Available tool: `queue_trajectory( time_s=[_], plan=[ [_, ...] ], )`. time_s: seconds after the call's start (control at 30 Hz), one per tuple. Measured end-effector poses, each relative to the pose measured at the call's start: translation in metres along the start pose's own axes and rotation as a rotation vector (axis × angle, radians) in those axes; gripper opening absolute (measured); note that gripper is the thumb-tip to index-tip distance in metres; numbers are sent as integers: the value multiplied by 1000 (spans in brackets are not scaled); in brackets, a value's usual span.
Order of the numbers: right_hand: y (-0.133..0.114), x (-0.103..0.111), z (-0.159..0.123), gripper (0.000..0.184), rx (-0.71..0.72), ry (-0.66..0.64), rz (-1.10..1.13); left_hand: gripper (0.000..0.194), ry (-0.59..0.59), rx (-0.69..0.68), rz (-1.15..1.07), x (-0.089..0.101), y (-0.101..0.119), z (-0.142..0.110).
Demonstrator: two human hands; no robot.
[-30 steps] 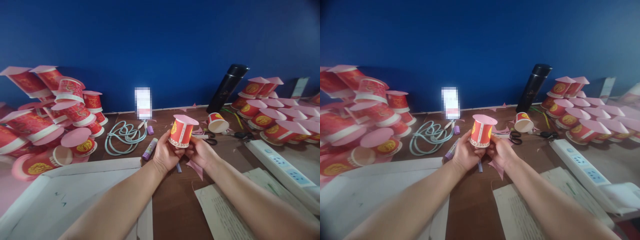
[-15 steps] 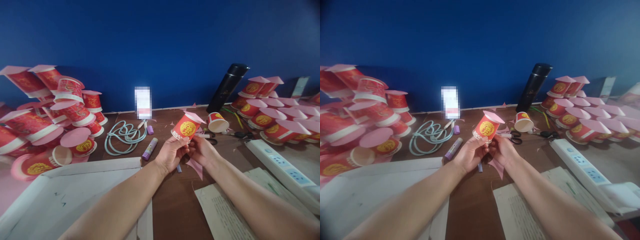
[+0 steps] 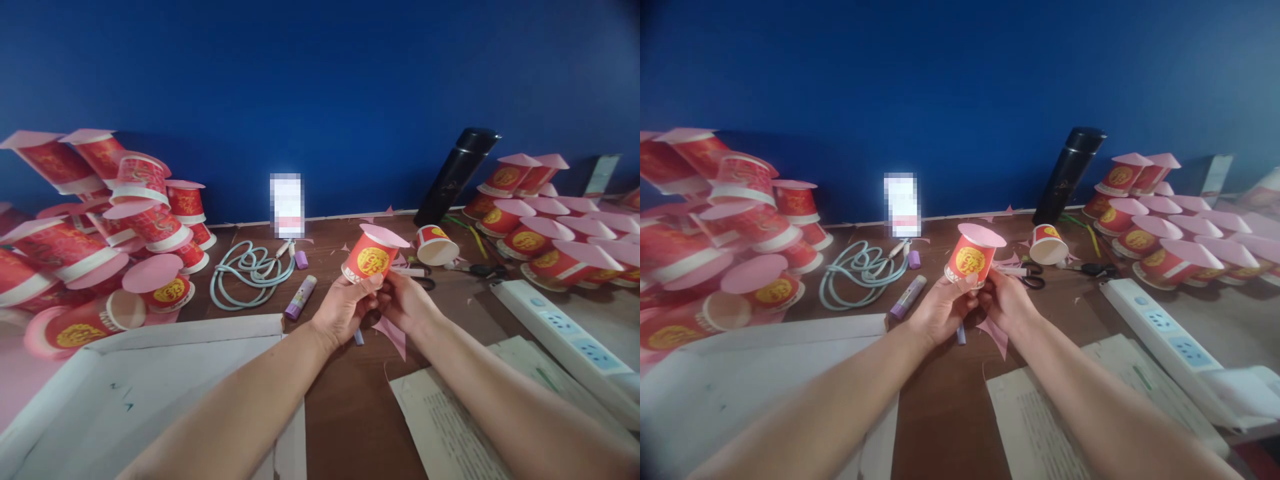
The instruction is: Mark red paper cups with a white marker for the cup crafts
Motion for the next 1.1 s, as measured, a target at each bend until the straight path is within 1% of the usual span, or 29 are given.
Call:
queue_trajectory(
  time_s=[0.1, 0.13, 0.3, 0.4, 0.57, 0.7, 0.83, 0.97, 1.1],
  plan=[
    [3, 1, -2, 16, 18, 67, 35, 26, 26, -17, -14, 4, 1, 3],
    [2, 1, -3, 17, 38, 69, 39, 27, 24, -27, -4, 5, 2, 4],
    [-2, -9, -9, 23, 121, -18, 52, 39, -2, -69, 42, 5, 5, 6],
    [-2, -13, -12, 27, 141, -47, 59, 40, -9, -70, 54, 5, 5, 6],
    [1, -15, -14, 27, 136, -82, 40, 40, 15, -49, 41, 10, 4, 9],
    [3, -11, -13, 26, 117, -51, -35, 37, 33, -61, 50, 13, 5, 9],
    [4, -10, -12, 26, 63, -37, -50, 33, 24, -72, 49, 12, 5, 10],
    [4, -11, -12, 24, 31, -32, -58, 34, 1, -81, 46, 9, 6, 9],
    [3, -11, -12, 26, 34, -29, -47, 36, -11, -74, 45, 8, 5, 8]
  ],
)
Point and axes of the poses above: each hand's wrist, its own z-axis towards the middle knuckle, its own x-axis out of the back of the hand, y = z × x, the point moved 5 cm from there along z, towards the middle knuckle, and after that the axes turned 7 degrees about z, right-handed, at the moved point
